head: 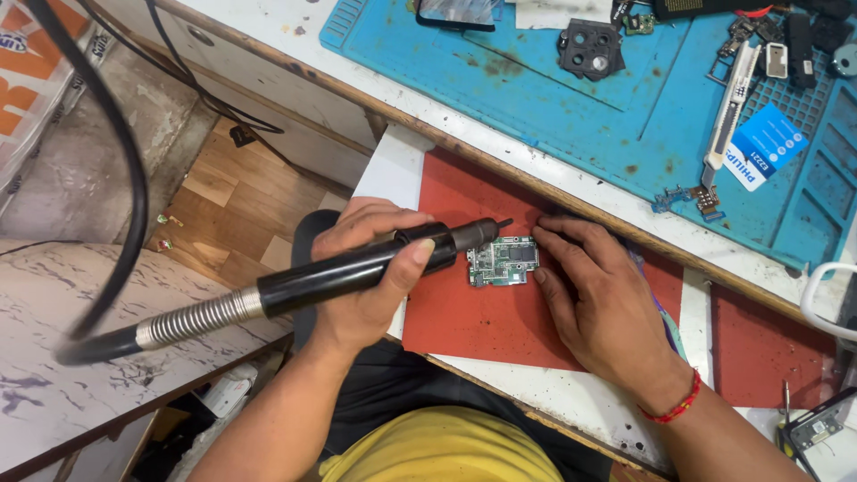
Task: The person uses a purple pen-like tool to clean or scrape a small green circuit board on a red mat. They then use a hot air gun to apply heat to the board, likely for soldering or component removal.
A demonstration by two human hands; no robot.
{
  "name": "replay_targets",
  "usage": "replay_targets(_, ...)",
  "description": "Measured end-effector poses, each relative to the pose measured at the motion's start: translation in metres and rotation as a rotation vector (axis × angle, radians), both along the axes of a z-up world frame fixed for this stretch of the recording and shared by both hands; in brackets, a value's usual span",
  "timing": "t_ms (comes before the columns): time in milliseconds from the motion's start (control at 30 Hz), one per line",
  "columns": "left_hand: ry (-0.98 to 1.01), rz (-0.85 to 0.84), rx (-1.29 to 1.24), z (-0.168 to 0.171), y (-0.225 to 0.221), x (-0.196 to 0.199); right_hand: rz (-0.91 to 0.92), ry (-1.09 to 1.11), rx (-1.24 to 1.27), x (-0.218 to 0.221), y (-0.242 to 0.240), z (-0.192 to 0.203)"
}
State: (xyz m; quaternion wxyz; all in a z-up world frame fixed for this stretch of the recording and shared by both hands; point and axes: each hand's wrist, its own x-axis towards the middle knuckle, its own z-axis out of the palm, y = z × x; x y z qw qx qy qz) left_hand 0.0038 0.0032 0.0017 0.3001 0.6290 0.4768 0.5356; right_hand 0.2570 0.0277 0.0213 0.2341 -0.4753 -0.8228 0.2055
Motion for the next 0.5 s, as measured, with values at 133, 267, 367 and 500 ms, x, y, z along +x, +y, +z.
replay_targets(133, 0.010, -0.106, 0.024, 0.0003, 0.0023, -0.0005, 0.011, -0.009, 0.005, 0.0013, 0.0011, -0.0016)
replay_targets(267, 0.029, 0.037, -0.077, 0.0009, 0.0012, -0.0017, 0.008, 0.011, 0.000, 0.0005, 0.0014, 0.0000)
replay_targets(367, 0.007, -0.137, 0.057, -0.0030, 0.0010, 0.0030, 0.006, 0.014, -0.012, 0.0003, 0.0017, -0.0011)
replay_targets(500, 0.005, 0.012, -0.021, -0.0002, 0.0005, -0.0032, 0.009, 0.003, -0.004, 0.0013, 0.0013, -0.0031)
